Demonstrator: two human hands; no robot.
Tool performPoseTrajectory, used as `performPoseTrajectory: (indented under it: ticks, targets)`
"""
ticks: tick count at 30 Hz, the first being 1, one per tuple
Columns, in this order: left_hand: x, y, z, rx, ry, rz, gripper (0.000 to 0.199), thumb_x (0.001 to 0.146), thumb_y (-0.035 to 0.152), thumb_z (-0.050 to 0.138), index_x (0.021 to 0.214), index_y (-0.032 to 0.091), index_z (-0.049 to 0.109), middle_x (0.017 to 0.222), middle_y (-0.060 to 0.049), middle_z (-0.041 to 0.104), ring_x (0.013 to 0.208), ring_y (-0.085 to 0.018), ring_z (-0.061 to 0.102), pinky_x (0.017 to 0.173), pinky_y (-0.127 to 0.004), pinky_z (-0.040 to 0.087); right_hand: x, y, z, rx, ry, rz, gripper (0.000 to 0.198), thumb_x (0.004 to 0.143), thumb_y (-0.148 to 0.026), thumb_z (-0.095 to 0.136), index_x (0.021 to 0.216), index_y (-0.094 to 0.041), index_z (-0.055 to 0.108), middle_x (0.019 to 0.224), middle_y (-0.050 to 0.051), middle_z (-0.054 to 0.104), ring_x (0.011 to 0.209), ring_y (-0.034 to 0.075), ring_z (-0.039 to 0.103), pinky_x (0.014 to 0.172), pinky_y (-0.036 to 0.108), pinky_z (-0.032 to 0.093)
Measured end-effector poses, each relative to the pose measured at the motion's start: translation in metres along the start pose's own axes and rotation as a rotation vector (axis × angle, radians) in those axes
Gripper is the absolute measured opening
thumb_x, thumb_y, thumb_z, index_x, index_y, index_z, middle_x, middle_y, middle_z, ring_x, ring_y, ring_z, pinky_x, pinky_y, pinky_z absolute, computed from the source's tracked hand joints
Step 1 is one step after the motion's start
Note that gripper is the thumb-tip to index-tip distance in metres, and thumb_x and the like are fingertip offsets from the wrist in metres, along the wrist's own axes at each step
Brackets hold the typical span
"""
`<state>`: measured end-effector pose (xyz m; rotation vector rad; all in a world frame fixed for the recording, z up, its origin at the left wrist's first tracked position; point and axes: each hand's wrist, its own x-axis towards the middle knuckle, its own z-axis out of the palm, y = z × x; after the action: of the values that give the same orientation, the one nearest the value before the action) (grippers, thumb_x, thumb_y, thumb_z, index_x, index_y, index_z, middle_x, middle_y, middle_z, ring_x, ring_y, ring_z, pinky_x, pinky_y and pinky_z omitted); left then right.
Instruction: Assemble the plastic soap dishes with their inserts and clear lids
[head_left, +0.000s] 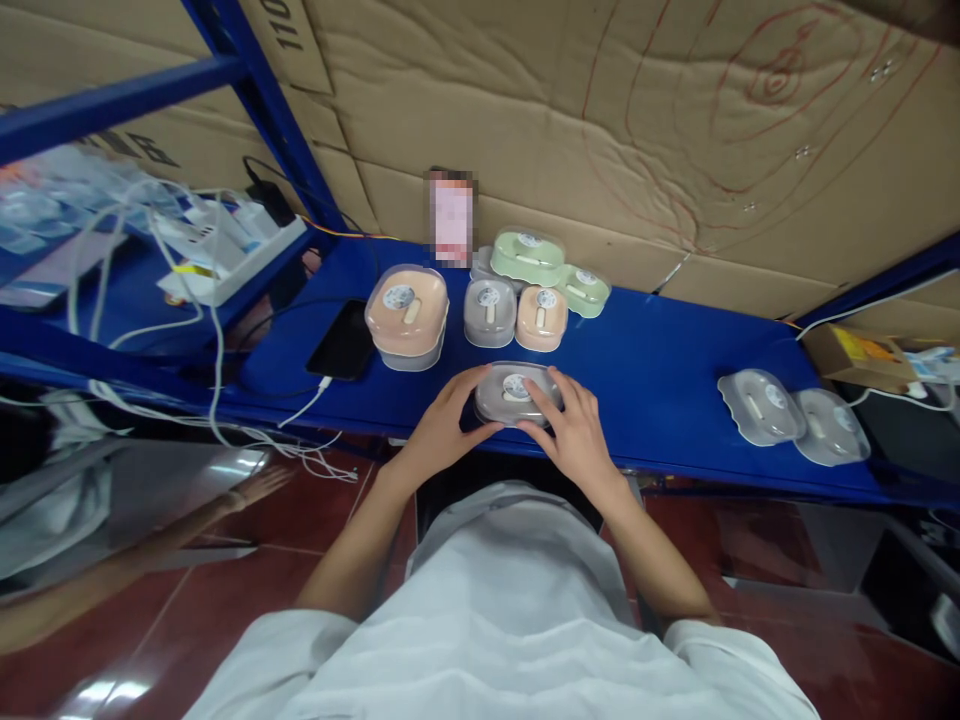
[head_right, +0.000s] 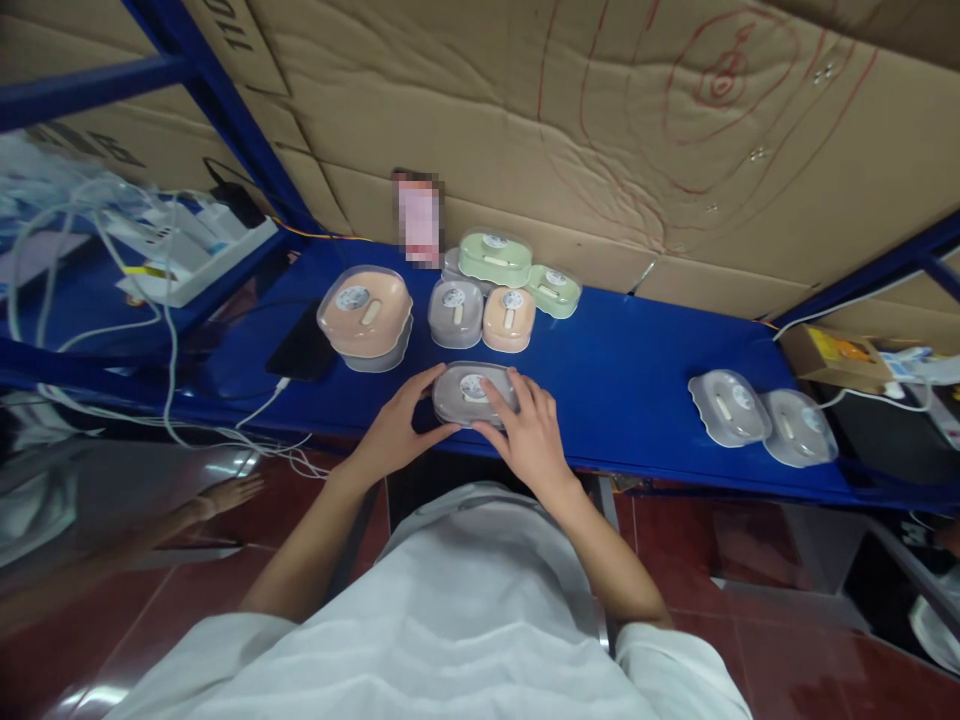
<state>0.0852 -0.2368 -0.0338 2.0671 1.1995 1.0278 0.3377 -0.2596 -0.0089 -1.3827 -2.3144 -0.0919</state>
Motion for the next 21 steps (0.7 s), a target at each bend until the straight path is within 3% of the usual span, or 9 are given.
performPoseTrajectory:
  ticks: [5, 8, 13, 16, 21]
  targets:
    - [0.002, 0.005, -0.003, 0.029, 0.009, 0.045, 0.065, 0.095, 0.043, 0.078, 0.152, 0.029, 0.050, 0.154, -0.012, 0.057, 0.146, -0.030, 0.056, 0.125, -0.053, 0.046, 0.001, 0.008, 0.002, 0.000, 0.003, -0.044, 0.060, 0.105, -0.051, 0.059, 0.162, -0.033, 0.049, 0.163, 0.019, 0.047, 0.146, 0.040, 0.049, 0.111, 0.060, 0.050]
    - [0.003, 0.005, -0.003, 0.025, 0.021, 0.047, 0.064, 0.095, 0.044, 0.079, 0.150, 0.029, 0.052, 0.151, -0.012, 0.059, 0.144, -0.031, 0.058, 0.124, -0.055, 0.047, -0.001, 0.012, 0.004, 0.052, -0.025, -0.045, 0.066, 0.105, -0.052, 0.060, 0.166, -0.035, 0.042, 0.166, 0.018, 0.043, 0.151, 0.040, 0.045, 0.115, 0.062, 0.050]
    - [0.000, 0.002, 0.002, -0.127, 0.083, 0.014, 0.080, 0.094, 0.046, 0.079, 0.161, 0.030, 0.038, 0.163, -0.016, 0.046, 0.145, -0.031, 0.057, 0.118, -0.052, 0.054, 0.004, 0.030, -0.005, 0.137, 0.038, -0.099, 0.069, 0.105, -0.048, 0.062, 0.168, -0.037, 0.037, 0.168, 0.013, 0.043, 0.155, 0.036, 0.045, 0.123, 0.057, 0.048]
    - [-0.001, 0.001, 0.004, -0.181, 0.141, -0.005, 0.076, 0.100, 0.045, 0.071, 0.165, 0.031, 0.032, 0.165, -0.017, 0.042, 0.142, -0.030, 0.059, 0.117, -0.051, 0.056, 0.028, 0.049, -0.008, 0.103, 0.082, -0.046, 0.074, 0.102, -0.054, 0.064, 0.169, -0.037, 0.036, 0.170, 0.011, 0.041, 0.157, 0.039, 0.042, 0.125, 0.061, 0.045]
    - [-0.001, 0.005, 0.005, -0.135, 0.123, -0.015, 0.064, 0.104, 0.044, 0.065, 0.161, 0.030, 0.039, 0.159, -0.015, 0.050, 0.137, -0.027, 0.063, 0.118, -0.050, 0.055, 0.098, 0.072, 0.011, 0.056, 0.146, 0.071, 0.069, 0.104, -0.061, 0.058, 0.165, -0.031, 0.045, 0.173, 0.012, 0.035, 0.159, 0.037, 0.039, 0.125, 0.059, 0.044]
